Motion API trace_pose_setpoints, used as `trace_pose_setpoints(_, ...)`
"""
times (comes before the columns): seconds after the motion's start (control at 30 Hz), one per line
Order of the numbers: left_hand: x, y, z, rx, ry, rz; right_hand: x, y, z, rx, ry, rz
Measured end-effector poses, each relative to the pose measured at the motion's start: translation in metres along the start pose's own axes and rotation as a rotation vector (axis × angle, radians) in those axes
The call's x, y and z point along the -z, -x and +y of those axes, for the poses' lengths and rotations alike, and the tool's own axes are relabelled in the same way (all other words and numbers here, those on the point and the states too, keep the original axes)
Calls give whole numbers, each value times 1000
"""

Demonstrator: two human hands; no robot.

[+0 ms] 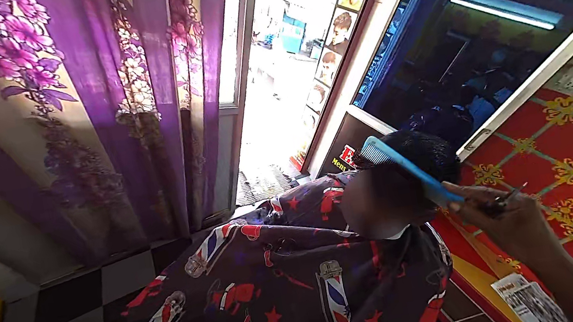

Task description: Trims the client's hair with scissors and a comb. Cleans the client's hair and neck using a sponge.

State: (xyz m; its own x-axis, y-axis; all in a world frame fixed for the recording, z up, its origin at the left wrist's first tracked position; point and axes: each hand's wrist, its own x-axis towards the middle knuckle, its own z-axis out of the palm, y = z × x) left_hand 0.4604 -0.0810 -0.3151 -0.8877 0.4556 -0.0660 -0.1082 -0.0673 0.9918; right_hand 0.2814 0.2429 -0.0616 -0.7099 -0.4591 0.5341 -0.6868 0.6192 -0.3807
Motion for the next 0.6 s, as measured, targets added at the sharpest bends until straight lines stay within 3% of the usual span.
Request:
trace_pose_setpoints(0.17,11,-15,21,-160,17,32,-35,27,9,73,-22,23)
trace_pose_setpoints(0.3,-3,-47,45,-358,-12,85,-66,58,23,-40,-192,-67)
trace_pose_setpoints(0.37,-15,-63,55,-423,-25,144,-90,77,9,-63,-256,-135)
trace_pose_setpoints(0.5,-51,-73,67,-490,287,402,-135,119,-41,-228,-657,-250)
trace_pose_setpoints(0.6,-82,-71,67,-529,480,501,-148,135,-53,-302,-846,-162)
